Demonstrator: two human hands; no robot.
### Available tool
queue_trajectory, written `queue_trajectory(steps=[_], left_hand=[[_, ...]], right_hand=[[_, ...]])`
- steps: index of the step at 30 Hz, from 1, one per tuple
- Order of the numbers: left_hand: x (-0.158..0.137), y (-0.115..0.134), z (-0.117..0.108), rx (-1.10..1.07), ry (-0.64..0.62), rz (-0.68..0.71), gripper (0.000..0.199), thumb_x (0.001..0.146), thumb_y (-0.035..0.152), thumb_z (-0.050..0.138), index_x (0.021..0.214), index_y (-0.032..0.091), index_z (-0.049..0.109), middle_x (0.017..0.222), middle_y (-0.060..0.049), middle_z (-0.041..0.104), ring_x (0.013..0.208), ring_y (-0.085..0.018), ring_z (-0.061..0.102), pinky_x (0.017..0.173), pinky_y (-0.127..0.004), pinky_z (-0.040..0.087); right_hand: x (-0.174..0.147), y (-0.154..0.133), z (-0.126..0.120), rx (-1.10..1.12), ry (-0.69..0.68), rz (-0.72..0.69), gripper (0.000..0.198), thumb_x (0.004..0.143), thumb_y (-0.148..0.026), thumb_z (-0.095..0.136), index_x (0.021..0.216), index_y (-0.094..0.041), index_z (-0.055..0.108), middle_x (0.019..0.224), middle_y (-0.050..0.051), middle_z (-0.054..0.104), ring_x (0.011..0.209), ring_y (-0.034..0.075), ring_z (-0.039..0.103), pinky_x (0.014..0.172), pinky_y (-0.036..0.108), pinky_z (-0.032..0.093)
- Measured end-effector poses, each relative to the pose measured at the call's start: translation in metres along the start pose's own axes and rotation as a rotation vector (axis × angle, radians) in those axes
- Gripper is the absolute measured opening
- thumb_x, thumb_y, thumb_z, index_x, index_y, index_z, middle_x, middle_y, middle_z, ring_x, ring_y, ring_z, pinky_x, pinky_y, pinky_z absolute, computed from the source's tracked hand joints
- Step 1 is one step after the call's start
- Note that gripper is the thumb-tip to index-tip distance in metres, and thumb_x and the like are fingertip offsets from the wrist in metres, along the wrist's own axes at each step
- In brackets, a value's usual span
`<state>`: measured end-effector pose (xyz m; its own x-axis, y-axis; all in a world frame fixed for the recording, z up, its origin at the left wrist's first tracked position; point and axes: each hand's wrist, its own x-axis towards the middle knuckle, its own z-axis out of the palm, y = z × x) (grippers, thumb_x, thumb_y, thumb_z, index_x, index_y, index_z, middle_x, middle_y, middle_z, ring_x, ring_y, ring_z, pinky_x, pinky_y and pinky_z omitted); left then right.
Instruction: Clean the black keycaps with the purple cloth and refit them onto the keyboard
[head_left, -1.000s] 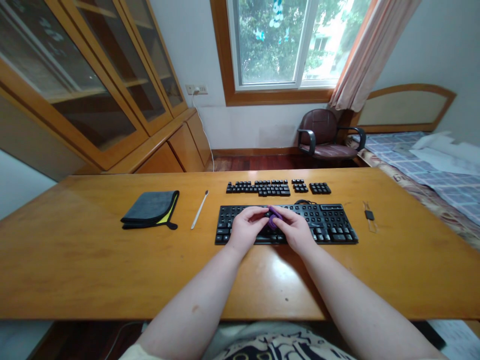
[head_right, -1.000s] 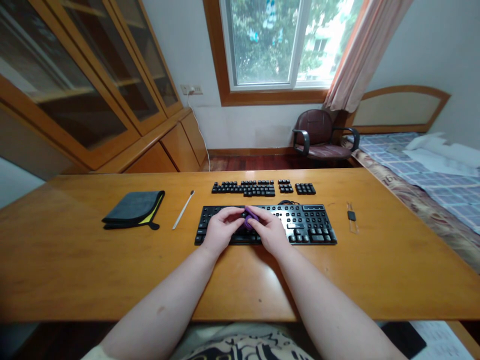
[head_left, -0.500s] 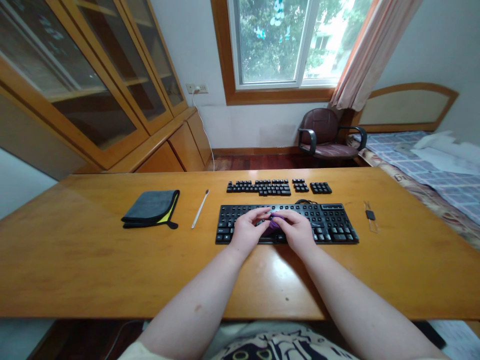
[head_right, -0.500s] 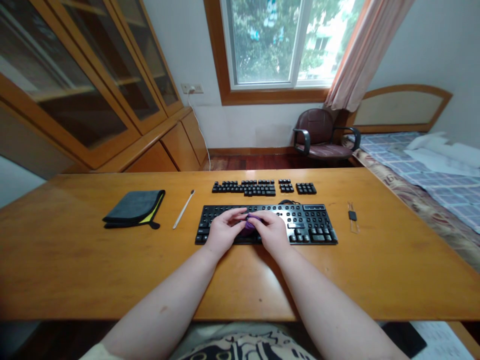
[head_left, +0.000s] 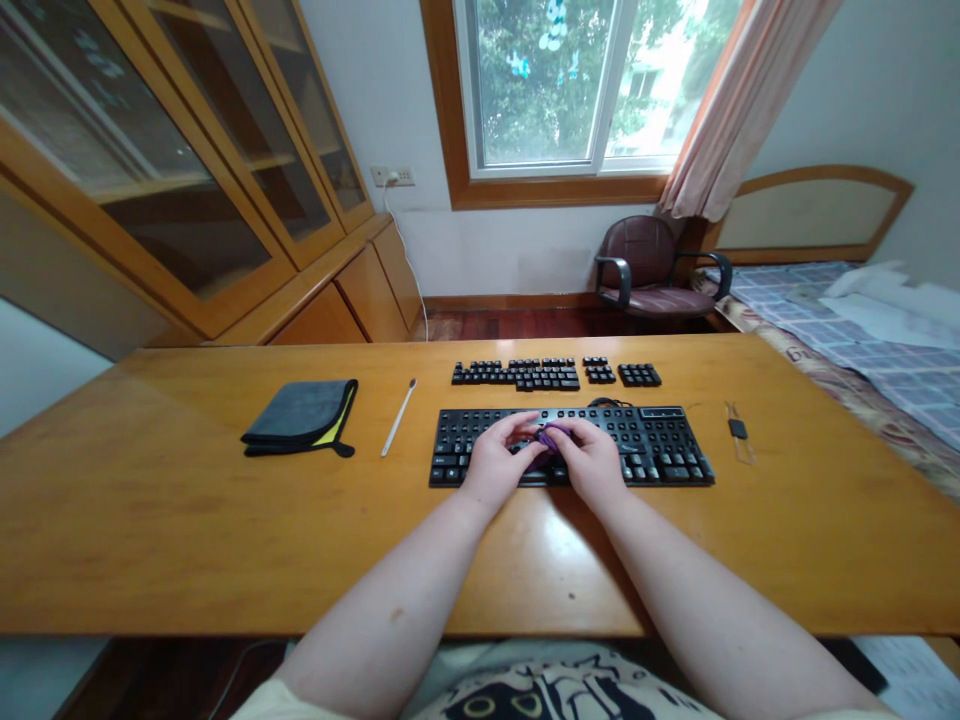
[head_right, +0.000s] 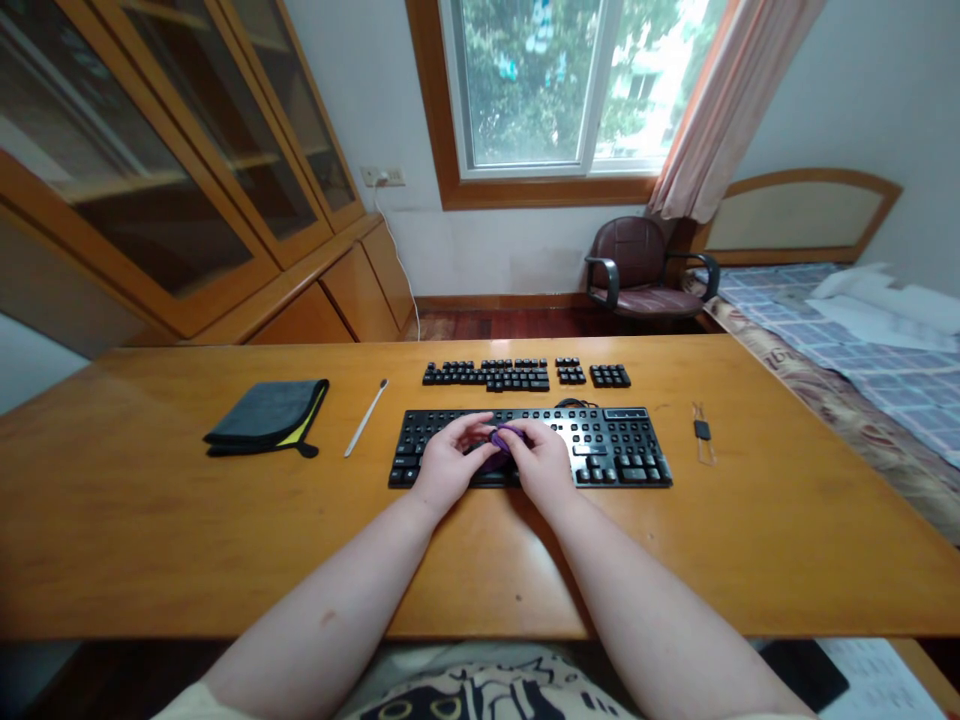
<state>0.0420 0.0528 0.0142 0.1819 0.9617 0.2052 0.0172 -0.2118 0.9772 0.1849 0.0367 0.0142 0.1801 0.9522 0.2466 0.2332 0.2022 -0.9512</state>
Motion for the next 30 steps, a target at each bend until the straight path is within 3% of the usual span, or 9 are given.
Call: queue_trajectory(steps=[6,10,14,18,23,30], left_hand=[[-0.002,-0.002,-0.001,0.088,0.025,0.119,0.039,0.071,0.016,0.066,0.109,0.019,0.060,0.104,-0.008,0.065,0.096,-0.018,0.063,0.092,-0.036,0.049],[-0.001,-0.003,-0.002,0.140,0.088,0.155,0.038,0.071,0.016,0.065,0.109,0.020,0.060,0.102,-0.007,0.065,0.093,-0.018,0.064,0.090,-0.037,0.050],[-0.002,-0.001,-0.004,0.193,0.104,0.188,0.039,0.071,0.015,0.065,0.109,0.021,0.059,0.100,-0.006,0.065,0.092,-0.018,0.064,0.088,-0.035,0.051],[-0.005,0.003,-0.005,0.337,0.051,0.237,0.040,0.071,0.012,0.062,0.110,0.024,0.060,0.098,-0.004,0.065,0.090,-0.017,0.063,0.090,-0.035,0.049],[-0.007,0.004,-0.004,0.503,-0.016,0.296,0.042,0.071,0.008,0.057,0.110,0.026,0.060,0.103,-0.002,0.067,0.095,-0.018,0.061,0.091,-0.034,0.047],[-0.007,0.004,-0.002,0.530,-0.016,0.257,0.039,0.076,0.018,0.059,0.114,0.025,0.057,0.110,-0.002,0.065,0.100,-0.018,0.060,0.093,-0.032,0.046]], right_hand=[[0.007,0.004,0.001,0.501,0.024,0.271,0.030,0.073,-0.045,0.062,0.086,-0.019,0.067,0.080,0.005,0.069,0.069,0.019,0.064,0.062,0.033,0.054],[0.007,0.007,0.002,0.561,0.025,0.294,0.036,0.074,-0.048,0.061,0.093,-0.018,0.066,0.087,0.007,0.069,0.072,0.020,0.065,0.063,0.035,0.055],[0.004,0.005,0.002,0.475,-0.023,0.236,0.034,0.076,-0.045,0.059,0.097,-0.020,0.068,0.096,0.007,0.069,0.085,0.022,0.064,0.071,0.038,0.054],[0.001,0.004,0.003,0.215,-0.100,0.092,0.030,0.068,-0.036,0.069,0.096,-0.023,0.069,0.095,0.005,0.070,0.090,0.022,0.063,0.084,0.038,0.048],[0.000,0.002,0.002,-0.038,-0.087,0.080,0.026,0.064,-0.039,0.071,0.083,-0.021,0.071,0.081,0.005,0.070,0.075,0.022,0.063,0.074,0.036,0.049],[-0.001,-0.004,0.002,-0.108,-0.060,0.097,0.026,0.069,-0.042,0.066,0.081,-0.019,0.070,0.077,0.005,0.070,0.073,0.021,0.062,0.070,0.033,0.047]])
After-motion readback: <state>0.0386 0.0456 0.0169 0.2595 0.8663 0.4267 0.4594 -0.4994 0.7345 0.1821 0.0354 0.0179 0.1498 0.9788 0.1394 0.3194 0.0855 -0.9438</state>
